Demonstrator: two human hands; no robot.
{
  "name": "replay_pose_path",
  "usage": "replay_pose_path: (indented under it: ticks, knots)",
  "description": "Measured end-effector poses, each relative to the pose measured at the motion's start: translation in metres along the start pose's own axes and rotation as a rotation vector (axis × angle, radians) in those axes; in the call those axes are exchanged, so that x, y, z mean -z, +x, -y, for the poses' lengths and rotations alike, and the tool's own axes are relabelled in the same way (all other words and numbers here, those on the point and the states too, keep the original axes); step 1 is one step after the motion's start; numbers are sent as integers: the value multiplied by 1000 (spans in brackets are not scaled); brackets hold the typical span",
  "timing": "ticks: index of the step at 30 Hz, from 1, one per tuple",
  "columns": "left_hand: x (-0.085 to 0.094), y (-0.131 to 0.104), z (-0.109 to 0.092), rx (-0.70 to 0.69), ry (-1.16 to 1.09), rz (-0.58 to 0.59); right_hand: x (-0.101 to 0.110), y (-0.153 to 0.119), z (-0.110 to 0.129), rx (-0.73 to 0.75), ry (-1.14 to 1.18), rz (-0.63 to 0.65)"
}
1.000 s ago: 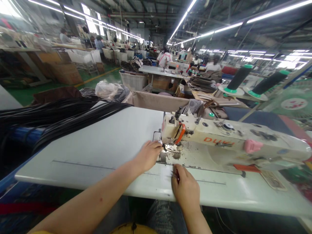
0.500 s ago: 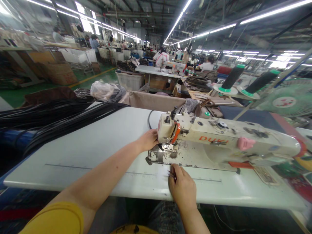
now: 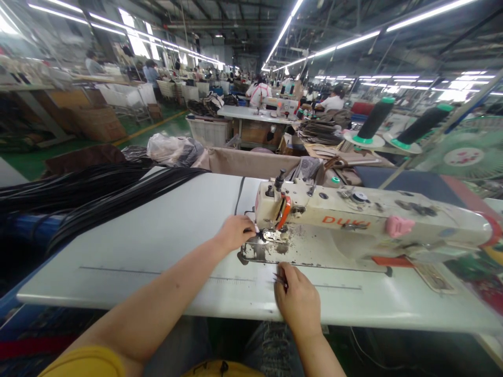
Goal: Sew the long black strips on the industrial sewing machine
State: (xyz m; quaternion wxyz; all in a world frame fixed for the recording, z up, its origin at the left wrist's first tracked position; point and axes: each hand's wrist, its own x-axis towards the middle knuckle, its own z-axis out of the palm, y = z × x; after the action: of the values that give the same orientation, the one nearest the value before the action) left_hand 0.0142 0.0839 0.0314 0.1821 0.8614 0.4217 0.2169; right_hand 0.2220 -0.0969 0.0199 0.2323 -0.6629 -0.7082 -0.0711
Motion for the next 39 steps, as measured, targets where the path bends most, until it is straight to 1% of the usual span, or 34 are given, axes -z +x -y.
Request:
replay_pose_path:
  ticks: [3,8,11,14,18,21,24,28,32,35,39]
  knots:
    - [0,-6,-6,43,-24,-9,0,0,0,3,0,-8]
    - [2,-7,-12,89,-55,0,0,-1,1,-1,-1,-5]
    - [1,-12,-17,132,-56,2,-1,-2,1,-3,8,-8]
    - [-4,-22,-26,190,-48,6,-2,-2,1,-11,17,-12]
    - [-16,-34,-44,249,-43,30,-1,-2,3,-15,24,-20]
    - [-24,-37,-58,311,-41,21,0,-1,4,-23,29,-16]
    - [-28,-37,-69,347,-42,7,0,-1,4,-31,36,-14]
    - [-29,-36,-77,324,-3,26,2,-1,5,-35,44,-5]
    - [-28,-40,-79,270,107,44,3,-1,6,-30,54,-16]
    - [-24,-47,-82,218,166,101,1,-3,6,-29,69,-23]
    - [-16,-59,-91,175,202,212,0,-4,1,-34,147,-37]
